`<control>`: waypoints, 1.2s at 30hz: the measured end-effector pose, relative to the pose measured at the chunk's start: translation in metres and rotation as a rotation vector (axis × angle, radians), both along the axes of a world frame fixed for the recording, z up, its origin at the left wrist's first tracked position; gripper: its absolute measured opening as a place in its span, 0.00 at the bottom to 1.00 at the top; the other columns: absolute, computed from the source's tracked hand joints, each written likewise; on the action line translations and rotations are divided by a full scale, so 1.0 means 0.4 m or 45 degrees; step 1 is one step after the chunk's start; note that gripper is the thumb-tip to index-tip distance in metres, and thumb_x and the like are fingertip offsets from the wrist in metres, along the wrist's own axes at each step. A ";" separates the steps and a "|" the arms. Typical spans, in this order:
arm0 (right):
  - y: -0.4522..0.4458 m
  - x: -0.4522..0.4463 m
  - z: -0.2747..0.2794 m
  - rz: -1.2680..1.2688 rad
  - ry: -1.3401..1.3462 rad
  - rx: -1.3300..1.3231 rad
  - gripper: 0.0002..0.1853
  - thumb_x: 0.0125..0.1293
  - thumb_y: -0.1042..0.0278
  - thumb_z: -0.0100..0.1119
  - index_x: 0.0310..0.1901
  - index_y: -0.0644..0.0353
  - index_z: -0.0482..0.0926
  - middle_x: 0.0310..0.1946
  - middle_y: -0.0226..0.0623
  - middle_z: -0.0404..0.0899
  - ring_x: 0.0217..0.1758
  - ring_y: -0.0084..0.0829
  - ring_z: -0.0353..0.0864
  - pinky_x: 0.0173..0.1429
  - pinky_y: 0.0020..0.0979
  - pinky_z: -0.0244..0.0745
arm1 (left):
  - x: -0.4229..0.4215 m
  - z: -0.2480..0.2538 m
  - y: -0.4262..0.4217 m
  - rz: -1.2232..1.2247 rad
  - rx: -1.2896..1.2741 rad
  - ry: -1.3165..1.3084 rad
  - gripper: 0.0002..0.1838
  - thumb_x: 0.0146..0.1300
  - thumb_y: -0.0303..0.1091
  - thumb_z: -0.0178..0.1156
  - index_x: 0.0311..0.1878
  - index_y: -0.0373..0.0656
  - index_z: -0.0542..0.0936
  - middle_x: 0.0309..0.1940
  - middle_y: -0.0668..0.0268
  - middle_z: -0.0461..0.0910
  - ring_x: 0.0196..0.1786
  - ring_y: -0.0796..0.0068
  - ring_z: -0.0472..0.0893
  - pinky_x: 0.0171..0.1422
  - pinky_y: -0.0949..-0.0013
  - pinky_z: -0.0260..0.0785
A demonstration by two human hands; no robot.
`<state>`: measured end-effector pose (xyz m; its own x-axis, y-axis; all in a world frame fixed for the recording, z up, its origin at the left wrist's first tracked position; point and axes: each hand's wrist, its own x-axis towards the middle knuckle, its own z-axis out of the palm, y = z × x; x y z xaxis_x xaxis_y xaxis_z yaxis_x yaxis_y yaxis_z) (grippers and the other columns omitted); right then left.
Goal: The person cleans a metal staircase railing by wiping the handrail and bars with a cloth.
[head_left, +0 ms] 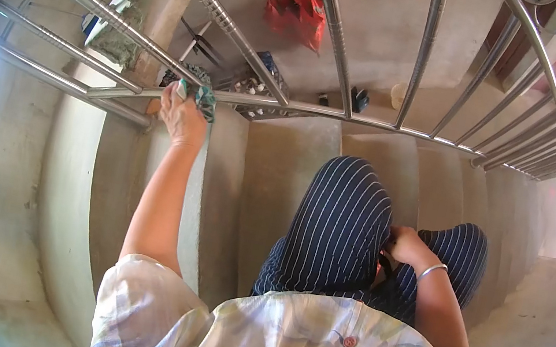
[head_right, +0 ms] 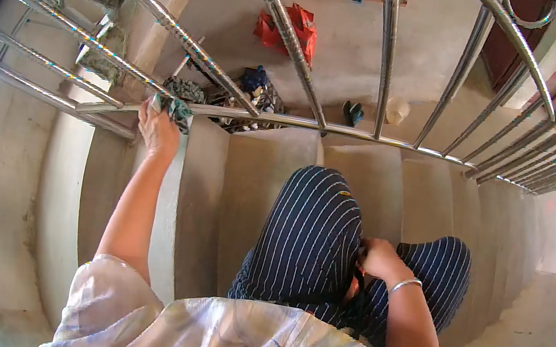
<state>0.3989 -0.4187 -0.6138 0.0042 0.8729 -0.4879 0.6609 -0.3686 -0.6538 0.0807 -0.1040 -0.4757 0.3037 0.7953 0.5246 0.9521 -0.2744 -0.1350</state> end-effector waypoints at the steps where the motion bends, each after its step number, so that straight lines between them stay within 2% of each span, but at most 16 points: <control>1: -0.002 0.002 -0.015 -0.009 -0.007 -0.001 0.17 0.46 0.69 0.54 0.41 0.63 0.74 0.37 0.55 0.74 0.42 0.52 0.73 0.46 0.42 0.69 | 0.014 -0.011 0.000 0.021 -0.010 -0.023 0.15 0.44 0.24 0.56 0.39 0.35 0.77 0.54 0.53 0.64 0.61 0.55 0.57 0.63 0.58 0.51; 7: -0.003 -0.004 -0.035 -0.036 0.020 0.056 0.18 0.45 0.71 0.55 0.42 0.63 0.73 0.38 0.54 0.75 0.44 0.51 0.74 0.47 0.40 0.70 | 0.022 -0.053 -0.058 -0.042 0.067 0.012 0.13 0.47 0.26 0.57 0.38 0.35 0.77 0.50 0.53 0.68 0.57 0.55 0.63 0.60 0.62 0.55; 9: -0.003 -0.002 -0.028 -0.015 0.016 0.069 0.17 0.46 0.71 0.55 0.41 0.64 0.74 0.38 0.53 0.75 0.44 0.50 0.74 0.47 0.40 0.70 | 0.070 -0.006 -0.104 0.113 -0.823 -0.922 0.14 0.52 0.27 0.55 0.43 0.36 0.74 0.45 0.57 0.72 0.49 0.60 0.70 0.55 0.65 0.60; 10: -0.004 0.000 -0.029 -0.021 0.007 0.072 0.17 0.46 0.71 0.55 0.41 0.64 0.74 0.38 0.53 0.75 0.44 0.50 0.74 0.47 0.40 0.70 | 0.092 0.010 -0.109 0.104 -0.824 -0.929 0.14 0.52 0.27 0.55 0.43 0.36 0.74 0.45 0.57 0.72 0.49 0.60 0.70 0.55 0.65 0.60; 12: -0.002 0.000 -0.033 -0.016 0.038 -0.063 0.15 0.46 0.71 0.55 0.38 0.64 0.75 0.36 0.53 0.75 0.42 0.50 0.74 0.46 0.40 0.70 | 0.134 0.063 -0.097 -0.325 -0.847 -2.081 0.16 0.56 0.32 0.54 0.47 0.38 0.72 0.42 0.64 0.74 0.44 0.69 0.72 0.51 0.67 0.62; 13: -0.003 -0.001 -0.029 -0.014 0.028 -0.054 0.15 0.46 0.71 0.55 0.38 0.64 0.75 0.36 0.53 0.75 0.42 0.50 0.74 0.46 0.40 0.70 | 0.161 0.137 -0.087 -0.486 -0.737 -2.090 0.16 0.57 0.32 0.54 0.49 0.39 0.70 0.43 0.66 0.72 0.44 0.75 0.71 0.51 0.69 0.62; 17: -0.012 -0.003 -0.015 -0.034 -0.023 0.082 0.13 0.47 0.70 0.55 0.36 0.64 0.76 0.34 0.54 0.76 0.41 0.50 0.75 0.44 0.41 0.70 | 0.255 0.472 -0.045 -0.668 -0.374 -2.318 0.17 0.53 0.29 0.56 0.47 0.37 0.70 0.44 0.60 0.72 0.44 0.68 0.73 0.45 0.66 0.68; 18: -0.016 -0.004 -0.015 -0.017 0.006 0.098 0.13 0.48 0.69 0.55 0.36 0.64 0.76 0.34 0.54 0.75 0.40 0.51 0.75 0.44 0.42 0.70 | 0.261 0.530 -0.011 -1.159 -0.320 -2.129 0.19 0.50 0.27 0.59 0.46 0.35 0.70 0.41 0.60 0.74 0.42 0.69 0.74 0.45 0.68 0.68; 20: -0.018 -0.003 -0.041 -0.008 -0.026 0.105 0.13 0.48 0.69 0.55 0.37 0.64 0.76 0.34 0.54 0.75 0.41 0.51 0.74 0.45 0.42 0.70 | 0.311 0.608 -0.006 -1.254 -0.122 -1.831 0.19 0.50 0.26 0.61 0.46 0.34 0.70 0.40 0.60 0.75 0.40 0.69 0.75 0.46 0.70 0.68; 22: -0.020 -0.001 -0.037 0.014 -0.066 0.108 0.14 0.49 0.68 0.55 0.39 0.64 0.76 0.35 0.54 0.75 0.42 0.51 0.74 0.45 0.42 0.70 | 0.345 0.590 0.035 -0.870 0.158 -1.597 0.23 0.52 0.28 0.61 0.51 0.35 0.68 0.45 0.60 0.75 0.44 0.68 0.75 0.45 0.65 0.71; 23: -0.014 -0.003 -0.018 0.015 -0.057 0.078 0.15 0.49 0.68 0.55 0.40 0.63 0.75 0.36 0.54 0.75 0.42 0.51 0.74 0.46 0.42 0.70 | 0.365 0.546 0.039 -1.001 0.085 -1.873 0.24 0.51 0.28 0.62 0.51 0.34 0.68 0.46 0.60 0.74 0.45 0.70 0.75 0.46 0.67 0.70; 25: -0.014 0.000 -0.019 0.003 -0.050 0.042 0.16 0.49 0.68 0.55 0.42 0.63 0.75 0.37 0.53 0.75 0.43 0.50 0.74 0.46 0.41 0.70 | 0.375 0.444 0.044 -0.850 0.236 -1.739 0.20 0.51 0.27 0.61 0.46 0.33 0.69 0.40 0.60 0.75 0.41 0.70 0.75 0.45 0.70 0.67; 27: -0.020 0.003 -0.054 0.023 0.011 0.118 0.18 0.49 0.68 0.55 0.44 0.62 0.74 0.38 0.53 0.75 0.44 0.50 0.74 0.47 0.41 0.69 | 0.364 0.325 0.028 -0.723 -0.051 -1.751 0.20 0.51 0.28 0.61 0.47 0.32 0.69 0.41 0.58 0.75 0.42 0.69 0.75 0.47 0.68 0.66; 31: -0.013 -0.001 -0.014 0.002 0.014 0.155 0.15 0.48 0.71 0.53 0.40 0.66 0.74 0.36 0.55 0.75 0.43 0.52 0.73 0.48 0.40 0.69 | 0.336 0.035 0.014 -0.538 -0.223 -1.546 0.18 0.51 0.30 0.61 0.44 0.32 0.71 0.41 0.53 0.75 0.45 0.60 0.74 0.50 0.64 0.63; 32: -0.012 0.001 -0.022 -0.008 0.006 0.098 0.17 0.48 0.69 0.54 0.42 0.63 0.74 0.38 0.54 0.75 0.44 0.51 0.73 0.48 0.40 0.69 | 0.323 -0.019 0.006 -0.433 -0.265 -1.335 0.18 0.51 0.31 0.60 0.44 0.32 0.70 0.41 0.51 0.74 0.44 0.57 0.74 0.50 0.64 0.63; 36: -0.022 0.000 -0.071 -0.043 -0.035 0.113 0.18 0.47 0.67 0.54 0.43 0.60 0.75 0.38 0.52 0.75 0.44 0.50 0.74 0.47 0.40 0.70 | 0.309 -0.160 -0.066 -0.105 -0.460 -1.102 0.21 0.48 0.33 0.62 0.44 0.34 0.70 0.40 0.48 0.75 0.45 0.50 0.74 0.50 0.59 0.63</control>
<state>0.3989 -0.4274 -0.6422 0.0469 0.9117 -0.4082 0.6670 -0.3328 -0.6666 0.2044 -0.1302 -0.5398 -0.0141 0.9474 0.3197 0.6573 -0.2322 0.7170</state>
